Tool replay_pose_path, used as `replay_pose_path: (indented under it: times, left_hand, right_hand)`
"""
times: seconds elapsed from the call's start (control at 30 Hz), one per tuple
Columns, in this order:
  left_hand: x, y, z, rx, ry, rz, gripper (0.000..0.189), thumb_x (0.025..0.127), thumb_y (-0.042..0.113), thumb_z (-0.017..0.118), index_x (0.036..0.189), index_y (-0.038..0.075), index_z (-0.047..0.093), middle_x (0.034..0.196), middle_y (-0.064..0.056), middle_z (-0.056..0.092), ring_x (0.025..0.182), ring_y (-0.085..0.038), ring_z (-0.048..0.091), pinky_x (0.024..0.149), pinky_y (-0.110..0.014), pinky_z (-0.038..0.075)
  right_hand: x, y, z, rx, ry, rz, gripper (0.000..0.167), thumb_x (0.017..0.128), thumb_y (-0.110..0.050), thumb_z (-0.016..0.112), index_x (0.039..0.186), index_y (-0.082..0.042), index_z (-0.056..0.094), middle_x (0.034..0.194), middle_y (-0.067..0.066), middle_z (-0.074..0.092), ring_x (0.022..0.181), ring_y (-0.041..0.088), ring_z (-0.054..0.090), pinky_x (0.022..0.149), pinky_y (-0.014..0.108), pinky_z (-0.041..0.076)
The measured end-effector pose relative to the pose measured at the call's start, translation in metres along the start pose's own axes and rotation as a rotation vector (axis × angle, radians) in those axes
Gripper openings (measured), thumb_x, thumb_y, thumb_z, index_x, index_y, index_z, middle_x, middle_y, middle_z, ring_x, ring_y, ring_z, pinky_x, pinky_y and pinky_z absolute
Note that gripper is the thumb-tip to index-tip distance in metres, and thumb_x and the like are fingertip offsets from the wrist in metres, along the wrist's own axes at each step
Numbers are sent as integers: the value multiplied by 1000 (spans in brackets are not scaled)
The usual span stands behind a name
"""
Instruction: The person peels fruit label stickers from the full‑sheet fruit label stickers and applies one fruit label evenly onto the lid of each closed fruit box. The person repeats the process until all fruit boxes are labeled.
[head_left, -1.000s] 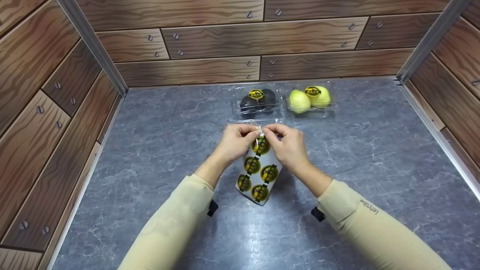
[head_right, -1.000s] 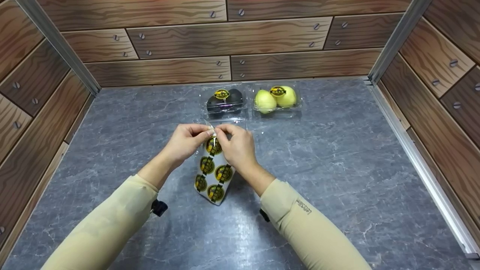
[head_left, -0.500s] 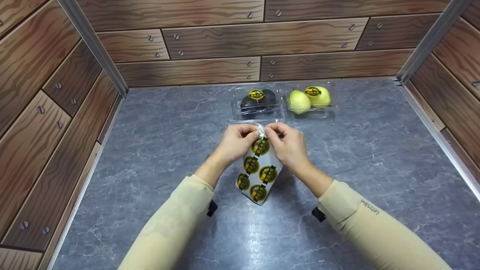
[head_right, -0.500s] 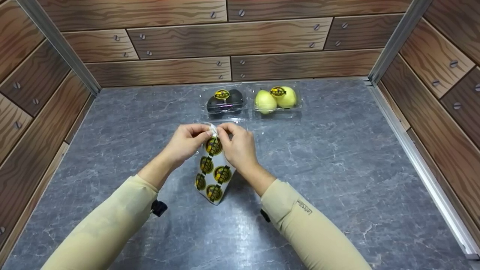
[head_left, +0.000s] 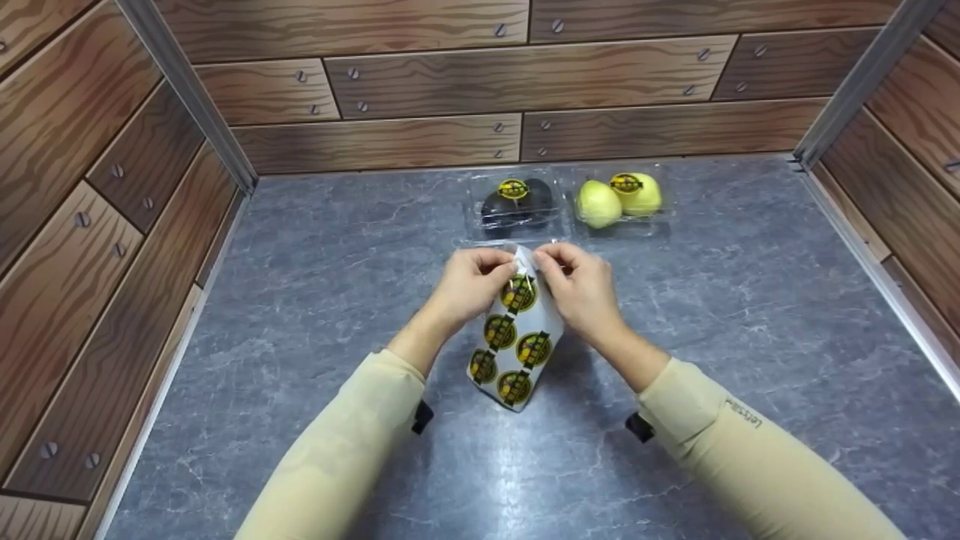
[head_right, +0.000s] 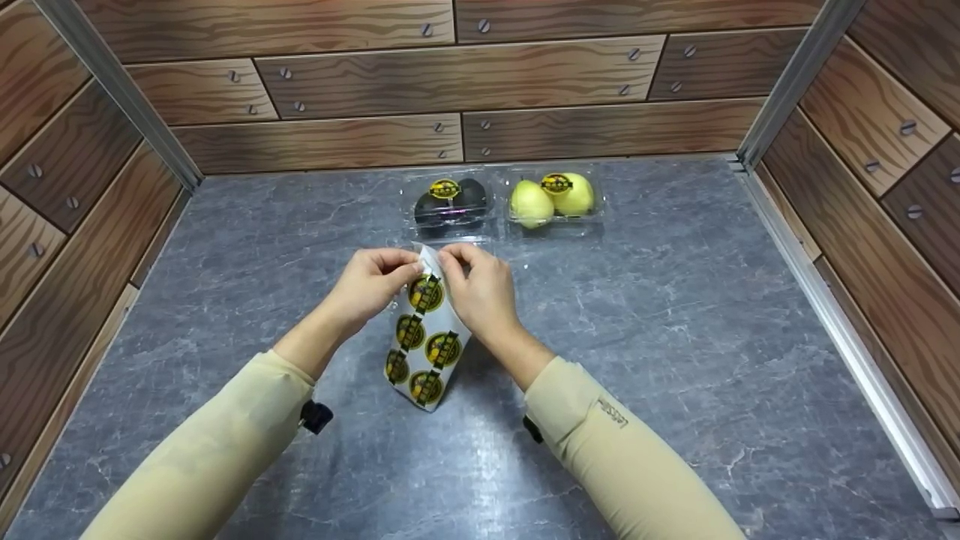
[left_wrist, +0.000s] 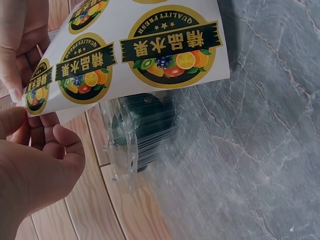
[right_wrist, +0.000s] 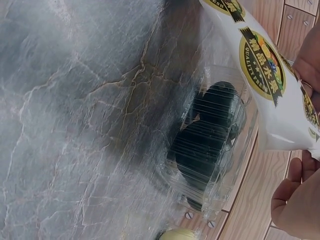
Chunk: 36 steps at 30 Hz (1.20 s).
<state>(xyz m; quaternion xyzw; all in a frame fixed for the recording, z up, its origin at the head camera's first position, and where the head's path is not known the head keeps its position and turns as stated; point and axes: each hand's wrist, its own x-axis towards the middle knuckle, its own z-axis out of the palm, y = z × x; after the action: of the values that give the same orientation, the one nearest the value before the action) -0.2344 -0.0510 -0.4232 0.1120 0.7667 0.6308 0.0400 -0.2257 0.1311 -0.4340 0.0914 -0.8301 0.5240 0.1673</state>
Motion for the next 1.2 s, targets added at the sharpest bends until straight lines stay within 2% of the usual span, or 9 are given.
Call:
replay_pose_path:
  times: [0.37,0.43,0.57,0.63,0.83,1.2]
  left_hand:
    - [-1,-1,-2,-2,-5,-8,19,101,6,67,112,-4,79,96,-8,77,79,-11,65,70,-22,56]
    - [-1,-1,-3,-1,-7,-19,19,102,7,67,112,-3,79,97,-8,77,80,-10,65,72,-24,57]
    - [0,-2,-4,0,-6,-41,19,101,9,69,113,-1,80,98,-8,78,81,-11,66,81,-38,61]
    - [0,-2,-4,-4,-5,-47,19,101,9,69,113,-1,80,99,-8,78,82,-11,67,83,-39,62]
    - [-1,0,-4,-22,-3,-57,20,100,7,69,114,-3,79,101,-10,78,81,-11,67,73,-24,59]
    - [-3,-2,-6,-41,-2,-73,20,99,7,69,113,-2,79,97,-10,79,77,-11,67,69,-23,58]
  right_hand:
    - [1,1,-2,-8,2,5,13,103,-14,72,102,-4,80,88,8,77,75,17,66,66,22,54]
    - [1,1,-2,-8,1,5,13,103,-14,72,103,-4,80,87,8,77,74,17,65,66,22,53]
    - [1,0,-4,-2,2,8,14,103,-15,71,104,-5,80,87,8,77,74,18,65,65,22,53]
    - [1,0,-4,-1,3,10,14,103,-15,71,104,-4,80,88,8,77,74,17,65,65,22,53]
    - [1,0,-4,5,10,21,14,103,-15,71,104,-4,80,88,9,77,75,17,65,66,22,53]
    - [1,-1,-5,29,5,36,13,103,-13,71,104,-4,80,88,9,76,75,18,64,65,22,54]
